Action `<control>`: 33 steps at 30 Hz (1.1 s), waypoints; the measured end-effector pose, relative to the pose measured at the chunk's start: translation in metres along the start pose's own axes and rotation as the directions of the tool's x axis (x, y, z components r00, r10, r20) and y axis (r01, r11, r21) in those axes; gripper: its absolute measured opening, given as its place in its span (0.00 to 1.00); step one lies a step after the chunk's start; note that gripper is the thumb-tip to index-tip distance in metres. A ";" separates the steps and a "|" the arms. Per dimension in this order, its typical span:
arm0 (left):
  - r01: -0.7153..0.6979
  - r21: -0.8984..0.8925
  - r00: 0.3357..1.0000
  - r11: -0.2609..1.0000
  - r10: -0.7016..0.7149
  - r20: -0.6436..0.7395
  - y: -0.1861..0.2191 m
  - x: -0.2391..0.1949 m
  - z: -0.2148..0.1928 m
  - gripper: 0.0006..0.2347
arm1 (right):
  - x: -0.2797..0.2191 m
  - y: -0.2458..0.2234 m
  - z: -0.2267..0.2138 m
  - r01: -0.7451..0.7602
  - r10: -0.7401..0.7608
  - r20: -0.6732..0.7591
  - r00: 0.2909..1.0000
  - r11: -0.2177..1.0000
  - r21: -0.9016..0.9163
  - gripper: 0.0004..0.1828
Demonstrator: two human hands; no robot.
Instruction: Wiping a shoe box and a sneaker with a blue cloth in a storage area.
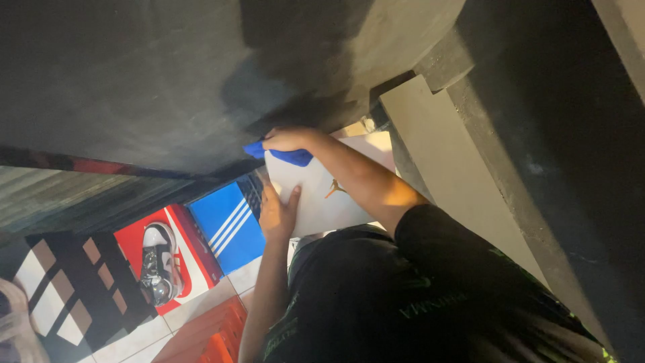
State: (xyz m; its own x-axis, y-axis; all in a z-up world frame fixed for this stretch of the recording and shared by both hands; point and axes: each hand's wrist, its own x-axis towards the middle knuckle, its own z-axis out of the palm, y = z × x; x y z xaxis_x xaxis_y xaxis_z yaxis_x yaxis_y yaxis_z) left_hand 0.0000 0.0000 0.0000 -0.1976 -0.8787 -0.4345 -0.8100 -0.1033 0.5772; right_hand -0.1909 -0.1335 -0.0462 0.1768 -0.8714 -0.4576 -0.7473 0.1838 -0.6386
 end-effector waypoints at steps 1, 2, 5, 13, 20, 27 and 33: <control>-0.006 -0.006 1.000 1.000 0.006 -0.023 -0.002 0.000 0.003 0.38 | -0.018 -0.005 -0.012 -0.016 0.014 0.037 0.999 0.998 0.059 0.25; -0.011 -0.011 0.999 1.000 0.011 -0.045 -0.003 0.000 0.007 0.37 | -0.036 -0.011 -0.024 -0.035 0.026 0.075 0.997 0.993 0.117 0.25; -0.026 -0.022 0.998 0.999 0.024 -0.061 -0.005 0.005 0.011 0.38 | -0.070 0.088 -0.039 0.498 -0.498 -0.034 0.867 0.861 0.104 0.20; -0.053 -0.008 0.991 0.999 0.051 -0.121 -0.011 0.001 0.014 0.38 | -0.129 0.178 -0.094 -0.094 0.125 0.172 0.977 0.980 -0.177 0.32; -0.080 -0.011 0.995 0.997 0.079 -0.058 -0.012 0.004 0.011 0.39 | -0.028 0.016 -0.021 0.139 -0.133 0.118 0.984 0.989 -0.046 0.29; -0.109 -0.026 0.993 0.994 0.108 -0.039 -0.009 0.002 0.011 0.41 | -0.011 0.053 -0.010 -0.070 0.070 0.006 0.998 0.996 -0.051 0.26; -0.138 -0.037 0.990 0.990 0.136 -0.039 -0.012 0.002 0.011 0.38 | -0.129 0.129 -0.088 -0.374 0.389 0.042 0.920 0.906 -0.197 0.46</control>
State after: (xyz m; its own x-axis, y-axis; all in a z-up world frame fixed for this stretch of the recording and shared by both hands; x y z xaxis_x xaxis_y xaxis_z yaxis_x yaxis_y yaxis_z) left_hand 0.0033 0.0050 -0.0151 -0.2841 -0.9022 -0.3245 -0.7540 0.0012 0.6569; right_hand -0.3662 -0.0368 -0.0151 -0.1015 -0.7114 -0.6954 -0.8695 0.4031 -0.2854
